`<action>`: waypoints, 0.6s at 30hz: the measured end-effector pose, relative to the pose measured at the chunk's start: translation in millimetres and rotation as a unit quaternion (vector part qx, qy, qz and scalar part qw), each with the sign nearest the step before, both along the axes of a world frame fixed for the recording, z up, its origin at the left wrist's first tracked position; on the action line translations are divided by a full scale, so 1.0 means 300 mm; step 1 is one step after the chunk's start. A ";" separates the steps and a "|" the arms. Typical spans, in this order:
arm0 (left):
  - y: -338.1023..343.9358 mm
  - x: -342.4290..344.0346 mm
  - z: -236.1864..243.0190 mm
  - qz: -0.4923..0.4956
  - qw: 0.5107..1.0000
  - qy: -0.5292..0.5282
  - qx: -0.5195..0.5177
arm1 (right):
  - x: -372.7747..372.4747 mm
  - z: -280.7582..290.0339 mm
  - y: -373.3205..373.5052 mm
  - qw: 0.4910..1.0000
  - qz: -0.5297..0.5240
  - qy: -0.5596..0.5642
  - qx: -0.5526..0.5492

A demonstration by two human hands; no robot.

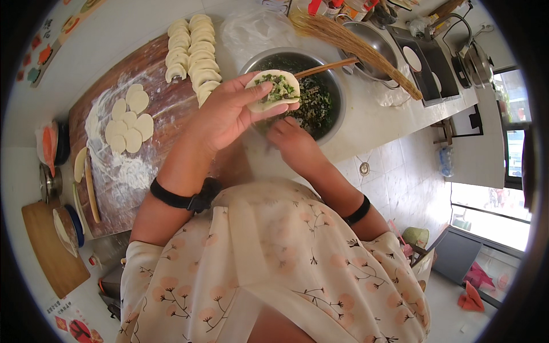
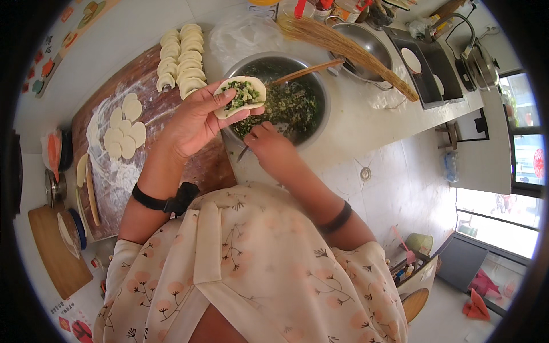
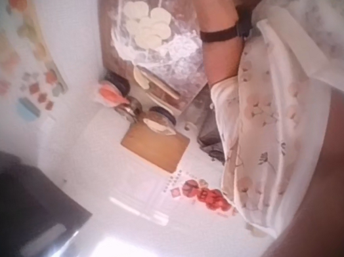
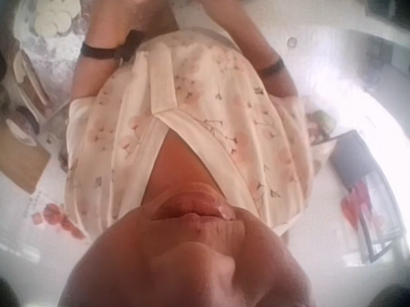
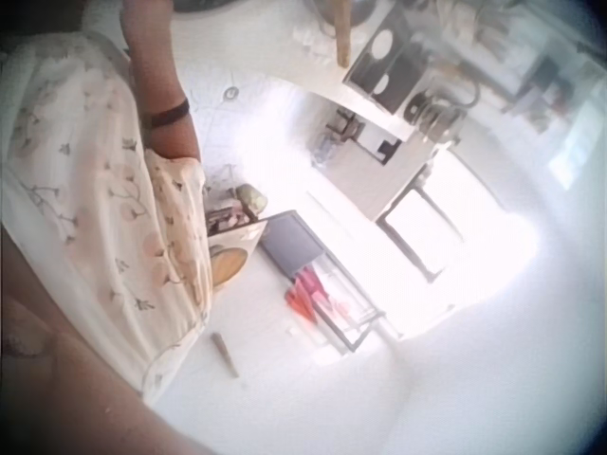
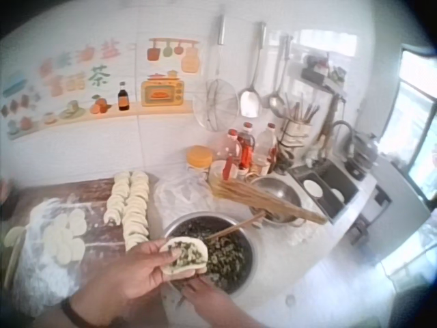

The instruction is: The person fills round dough wrappers with a green vegetable mixture using a spoon, then folds and pleats the edges to seal the dumplings. Completed dumplings are placed in a row on a floured wooden board.

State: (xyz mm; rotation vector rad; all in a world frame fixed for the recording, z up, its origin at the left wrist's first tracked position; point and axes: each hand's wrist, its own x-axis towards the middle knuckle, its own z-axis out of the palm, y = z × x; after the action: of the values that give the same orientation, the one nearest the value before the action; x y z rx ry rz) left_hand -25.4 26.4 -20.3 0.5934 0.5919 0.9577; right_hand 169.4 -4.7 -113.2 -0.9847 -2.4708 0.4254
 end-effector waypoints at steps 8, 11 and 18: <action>-0.003 -0.004 0.037 -0.023 1.000 -0.005 -0.002 | -0.017 -0.021 0.016 0.999 -0.030 0.009 0.017; -0.005 0.001 0.042 -0.029 0.999 -0.015 -0.003 | -0.031 -0.025 0.019 0.993 -0.068 0.006 0.095; -0.012 0.018 0.061 -0.028 1.000 -0.006 -0.011 | -0.079 -0.050 0.005 0.996 -0.070 0.016 0.043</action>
State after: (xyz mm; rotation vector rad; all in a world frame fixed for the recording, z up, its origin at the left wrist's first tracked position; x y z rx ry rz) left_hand -20.0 22.9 -2.2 0.5810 0.5714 0.9012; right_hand 145.8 -3.3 -128.1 -1.0979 -2.3523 0.2841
